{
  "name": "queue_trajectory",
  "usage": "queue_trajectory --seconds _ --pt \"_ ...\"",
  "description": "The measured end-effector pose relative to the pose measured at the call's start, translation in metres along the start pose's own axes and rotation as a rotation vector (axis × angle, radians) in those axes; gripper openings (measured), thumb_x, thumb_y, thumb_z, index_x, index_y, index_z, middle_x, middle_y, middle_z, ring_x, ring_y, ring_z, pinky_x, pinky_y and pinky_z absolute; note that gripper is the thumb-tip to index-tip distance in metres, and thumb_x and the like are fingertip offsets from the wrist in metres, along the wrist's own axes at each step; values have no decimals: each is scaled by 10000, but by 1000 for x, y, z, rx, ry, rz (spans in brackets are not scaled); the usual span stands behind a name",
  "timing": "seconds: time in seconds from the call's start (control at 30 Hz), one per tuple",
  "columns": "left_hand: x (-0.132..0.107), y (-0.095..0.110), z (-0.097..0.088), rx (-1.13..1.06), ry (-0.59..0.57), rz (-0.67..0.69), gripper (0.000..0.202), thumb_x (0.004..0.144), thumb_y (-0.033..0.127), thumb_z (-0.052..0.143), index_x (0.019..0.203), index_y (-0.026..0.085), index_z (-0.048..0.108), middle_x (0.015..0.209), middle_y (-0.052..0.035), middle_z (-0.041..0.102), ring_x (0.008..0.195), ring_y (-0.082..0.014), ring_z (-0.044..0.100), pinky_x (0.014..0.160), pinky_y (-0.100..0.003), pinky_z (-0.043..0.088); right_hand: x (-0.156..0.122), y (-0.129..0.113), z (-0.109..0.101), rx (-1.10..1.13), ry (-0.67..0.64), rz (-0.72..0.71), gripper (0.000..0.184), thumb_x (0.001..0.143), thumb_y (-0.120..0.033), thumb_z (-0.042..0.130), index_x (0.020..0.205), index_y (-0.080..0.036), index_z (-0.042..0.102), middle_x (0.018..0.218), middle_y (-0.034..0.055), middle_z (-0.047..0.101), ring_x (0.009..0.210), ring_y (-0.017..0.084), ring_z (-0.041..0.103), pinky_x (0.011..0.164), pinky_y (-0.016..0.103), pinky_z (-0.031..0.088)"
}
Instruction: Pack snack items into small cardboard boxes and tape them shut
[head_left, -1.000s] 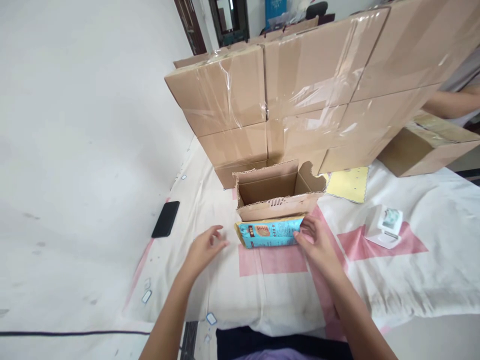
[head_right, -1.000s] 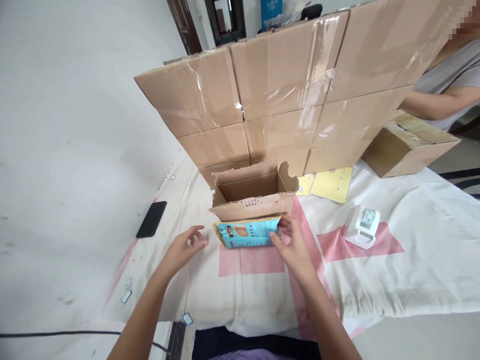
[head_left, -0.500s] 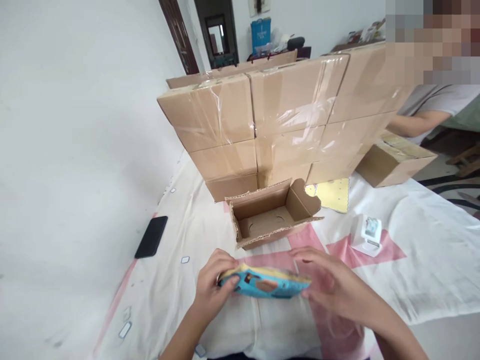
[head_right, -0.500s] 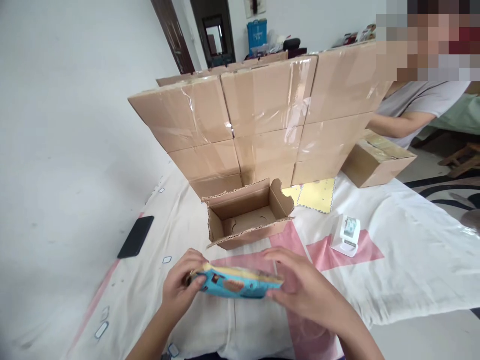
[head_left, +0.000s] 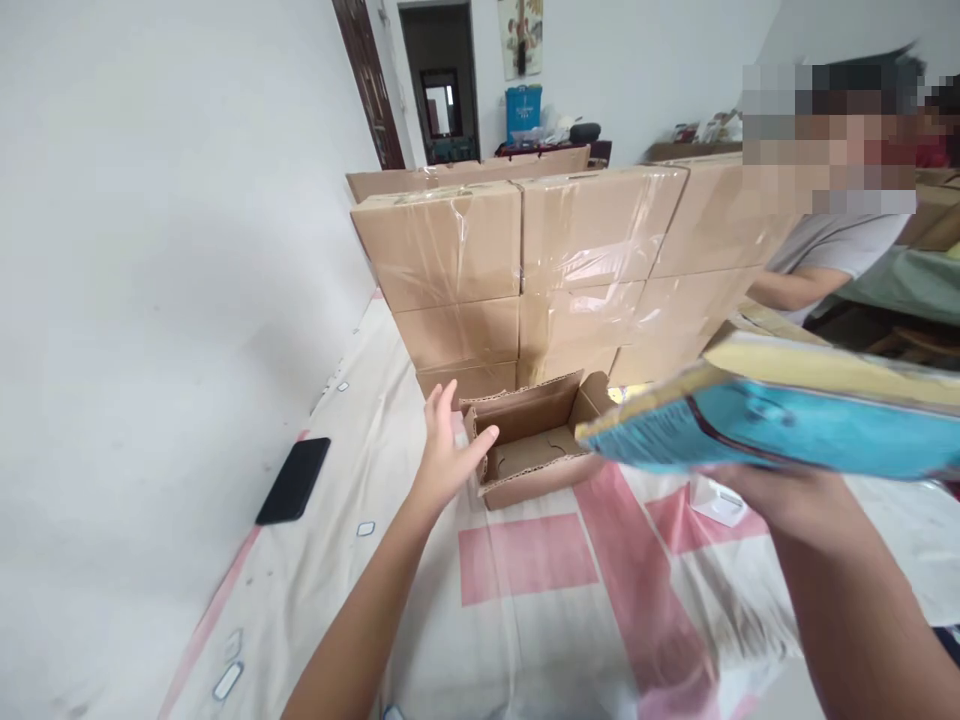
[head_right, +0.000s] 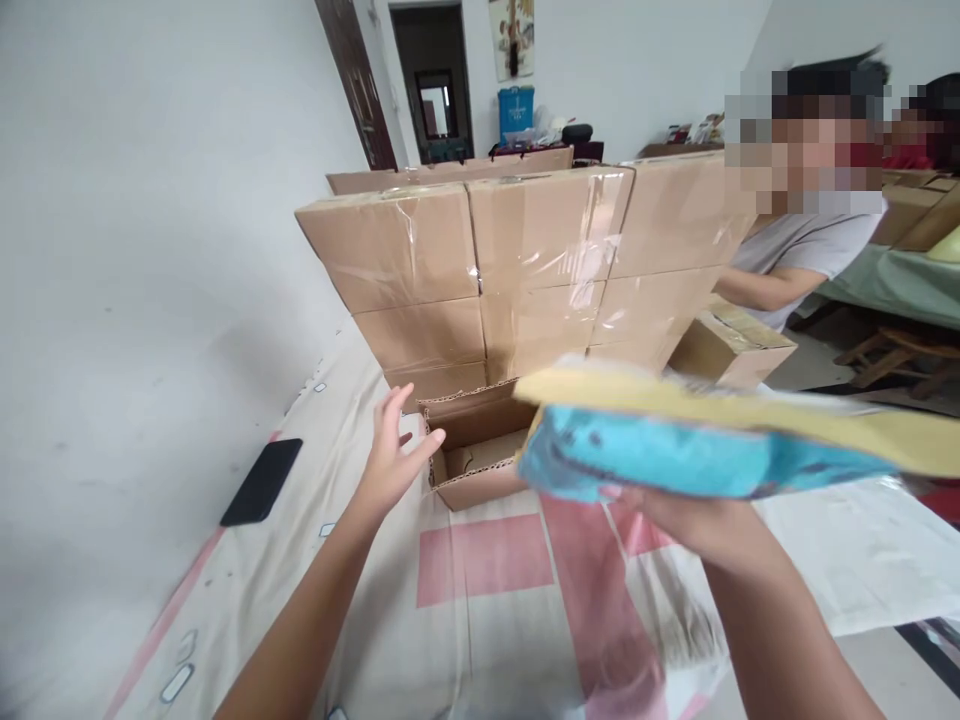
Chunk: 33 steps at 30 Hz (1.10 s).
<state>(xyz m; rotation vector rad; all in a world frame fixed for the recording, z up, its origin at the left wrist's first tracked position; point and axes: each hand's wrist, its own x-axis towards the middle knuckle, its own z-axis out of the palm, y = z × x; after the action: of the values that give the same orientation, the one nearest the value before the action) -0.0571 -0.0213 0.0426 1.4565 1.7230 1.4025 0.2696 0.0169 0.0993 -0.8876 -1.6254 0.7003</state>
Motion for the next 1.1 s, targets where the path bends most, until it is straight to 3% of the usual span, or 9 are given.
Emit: queue_trajectory --seconds 0.1,0.2,0.3,0.43,0.53,0.67,0.8,0.93,1.1 --pt "19 -12 9 -174 -128 -163 865 812 248 608 1564 332 189 1626 -95 221 1473 -306 291 1141 -468 373 45 -3 13 -112 -203 -131 328 713 -531 820 921 -287 752 834 32 735 934 307 699 937 517 563" --pt "26 -17 13 -353 -193 -219 911 684 142 482 1551 296 246 1524 -82 431 1342 -273 466 1023 -400 472 81 -9 43 -166 -650 -58 250 831 -470 697 924 -245 751 866 18 749 878 269 707 827 422 579" --pt "31 -19 9 -376 -175 -258 933 581 149 466 1501 257 355 1493 -60 476 1264 -267 523 939 -355 499 95 -5 74 -312 -1006 -2 150 816 -292 667 932 -244 749 896 -1 762 806 244 705 699 334 538" --pt "34 -22 3 -353 -218 -273 935 568 162 466 1492 271 383 1452 -52 517 1181 -258 562 886 -345 498 86 13 106 -601 -1123 20 144 670 -115 681 698 -245 736 702 15 728 654 245 675 636 331 480" --pt "34 -22 1 -352 -247 -260 921 577 160 466 1488 277 399 1434 -48 534 1179 -256 558 935 -360 480 79 21 120 -599 -1169 60 251 694 -162 696 898 -277 788 886 34 777 781 278 714 695 357 508" --pt "32 -18 -1 -354 -321 -298 940 618 146 465 1533 310 323 1447 -40 528 1274 -269 509 1031 -397 442 83 15 102 -572 -1015 18 344 861 -315 610 1185 -302 724 1191 33 740 1041 299 693 849 396 524" --pt "31 -19 2 -349 -329 -251 900 758 181 540 1572 326 185 1596 -61 345 1406 -264 409 1093 -380 414 80 18 50 -459 -532 31 277 958 -409 523 1043 -256 738 1042 47 760 989 267 688 902 405 524" --pt "33 -30 15 -283 -256 -164 758 926 448 567 1564 309 183 1601 -104 317 1463 -287 338 1146 -424 371 49 49 20 -160 -147 104 271 929 -479 603 992 -240 714 1118 70 721 1050 265 664 899 417 556" --pt "38 -47 34 -211 -194 -83 659 924 488 574 1485 277 299 1505 -109 417 1402 -266 409 1170 -436 327 14 76 30 98 -202 219 327 955 -531 562 1080 -263 704 1137 68 713 1109 272 668 1001 472 534"
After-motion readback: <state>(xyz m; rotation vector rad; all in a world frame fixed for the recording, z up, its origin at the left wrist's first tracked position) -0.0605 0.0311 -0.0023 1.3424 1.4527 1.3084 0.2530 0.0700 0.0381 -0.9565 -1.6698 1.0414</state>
